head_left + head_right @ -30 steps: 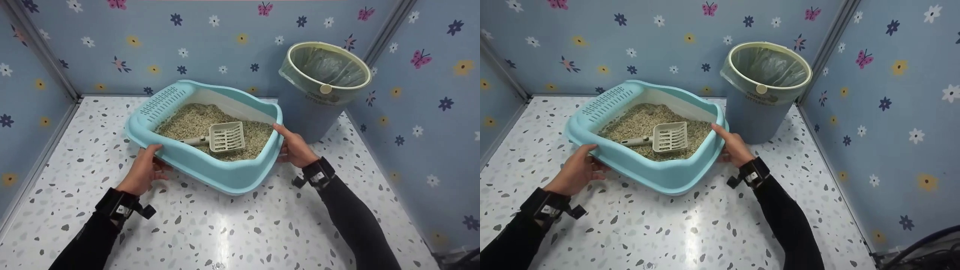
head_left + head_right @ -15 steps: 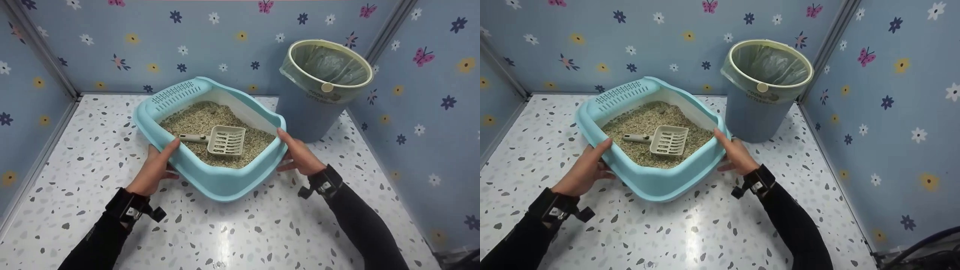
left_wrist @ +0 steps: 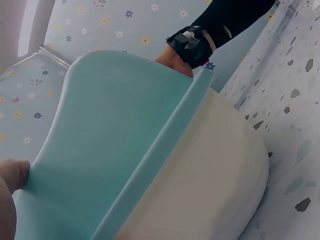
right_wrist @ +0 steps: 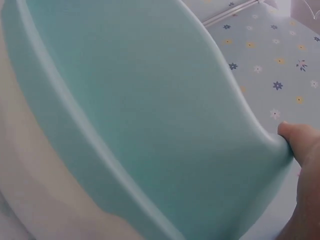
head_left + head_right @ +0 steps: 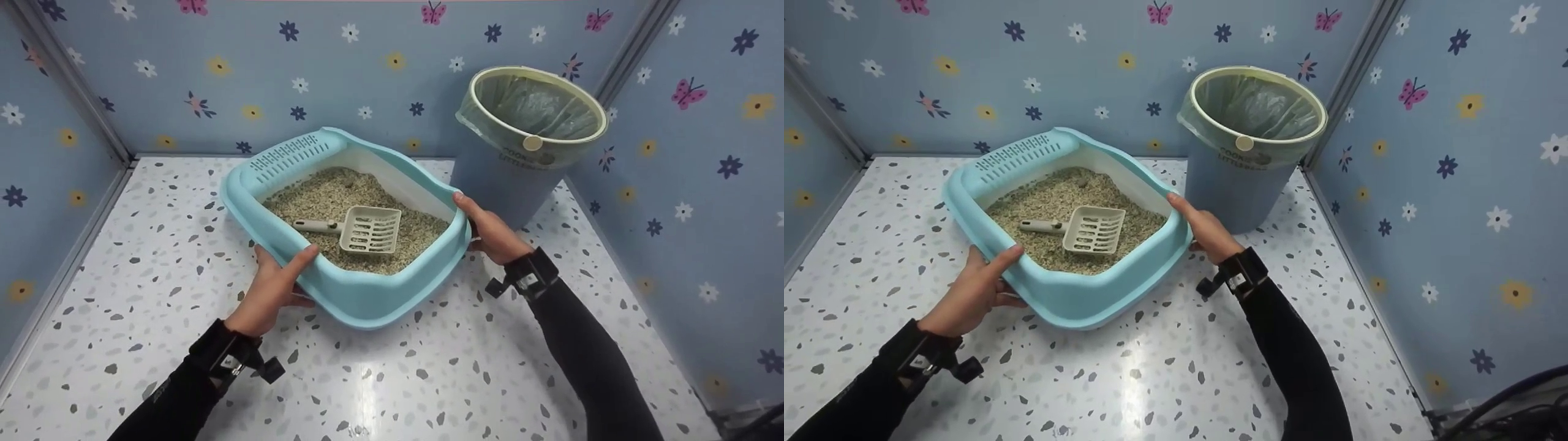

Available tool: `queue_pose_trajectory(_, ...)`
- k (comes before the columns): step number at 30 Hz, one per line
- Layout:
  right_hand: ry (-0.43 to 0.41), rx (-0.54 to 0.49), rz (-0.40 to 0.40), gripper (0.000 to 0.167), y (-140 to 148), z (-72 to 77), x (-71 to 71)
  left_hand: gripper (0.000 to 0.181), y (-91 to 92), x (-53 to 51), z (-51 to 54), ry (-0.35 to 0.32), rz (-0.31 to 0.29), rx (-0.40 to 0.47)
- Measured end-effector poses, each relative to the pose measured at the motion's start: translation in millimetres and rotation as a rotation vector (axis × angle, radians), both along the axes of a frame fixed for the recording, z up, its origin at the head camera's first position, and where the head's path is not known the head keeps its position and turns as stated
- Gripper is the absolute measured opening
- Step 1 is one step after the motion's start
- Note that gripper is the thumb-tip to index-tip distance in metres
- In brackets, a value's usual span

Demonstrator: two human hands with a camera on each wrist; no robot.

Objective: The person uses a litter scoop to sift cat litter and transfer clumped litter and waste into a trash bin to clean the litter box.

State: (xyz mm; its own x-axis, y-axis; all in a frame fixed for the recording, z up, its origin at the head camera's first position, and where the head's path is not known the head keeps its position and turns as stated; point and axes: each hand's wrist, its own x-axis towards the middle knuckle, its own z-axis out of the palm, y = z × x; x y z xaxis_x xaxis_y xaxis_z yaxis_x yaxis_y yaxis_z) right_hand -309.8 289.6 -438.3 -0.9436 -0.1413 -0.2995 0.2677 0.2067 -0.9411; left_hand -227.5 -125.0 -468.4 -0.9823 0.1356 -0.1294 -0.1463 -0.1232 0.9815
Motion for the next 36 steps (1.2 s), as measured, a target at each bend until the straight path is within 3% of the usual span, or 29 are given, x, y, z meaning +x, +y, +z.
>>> queue_pose_trajectory(4, 0.011, 0.049, -0.016, 0.089, -5.0, -0.9, 15.0, 0.112, -7.1, -6.4, -1.5, -0.014, -0.017, -0.025)
queue_pose_trajectory(7, 0.029, 0.127, -0.047, 0.090, -12.7, -0.4, 32.2, 0.109, -17.5, -15.8, -2.3, -0.007, -0.059, -0.053)
queue_pose_trajectory(10, 0.048, 0.185, -0.065, 0.083, -20.9, 0.5, 49.8, 0.101, -28.7, -26.7, -2.1, 0.014, -0.101, -0.094)
queue_pose_trajectory(13, 0.043, 0.209, -0.022, 0.073, -20.4, 2.7, 59.5, 0.100, -35.5, -34.6, -1.5, 0.018, -0.114, -0.144)
queue_pose_trajectory(17, 0.006, 0.129, 0.081, 0.075, -5.7, 5.7, 48.1, 0.106, -31.8, -32.4, -1.4, -0.005, -0.079, -0.178)
queue_pose_trajectory(21, -0.019, -0.015, 0.115, 0.090, 1.7, 2.8, 15.1, 0.104, -23.3, -21.1, -1.9, 0.001, -0.061, -0.176)
queue_pose_trajectory(24, -0.016, -0.079, 0.136, 0.088, 0.4, -2.2, -6.5, 0.100, -19.5, -17.7, -2.1, 0.010, -0.063, -0.179)
queue_pose_trajectory(26, -0.010, -0.102, 0.151, 0.082, -0.5, -5.1, -13.7, 0.100, -18.2, -18.7, -2.0, 0.015, -0.060, -0.184)
queue_pose_trajectory(30, -0.003, -0.121, 0.143, 0.080, -2.3, -8.1, -15.0, 0.099, -18.0, -23.9, -3.1, 0.025, -0.048, -0.196)
queue_pose_trajectory(36, -0.017, -0.048, 0.109, 0.082, -6.7, -8.0, 0.2, 0.102, -25.8, -27.1, -6.4, 0.024, -0.051, -0.186)
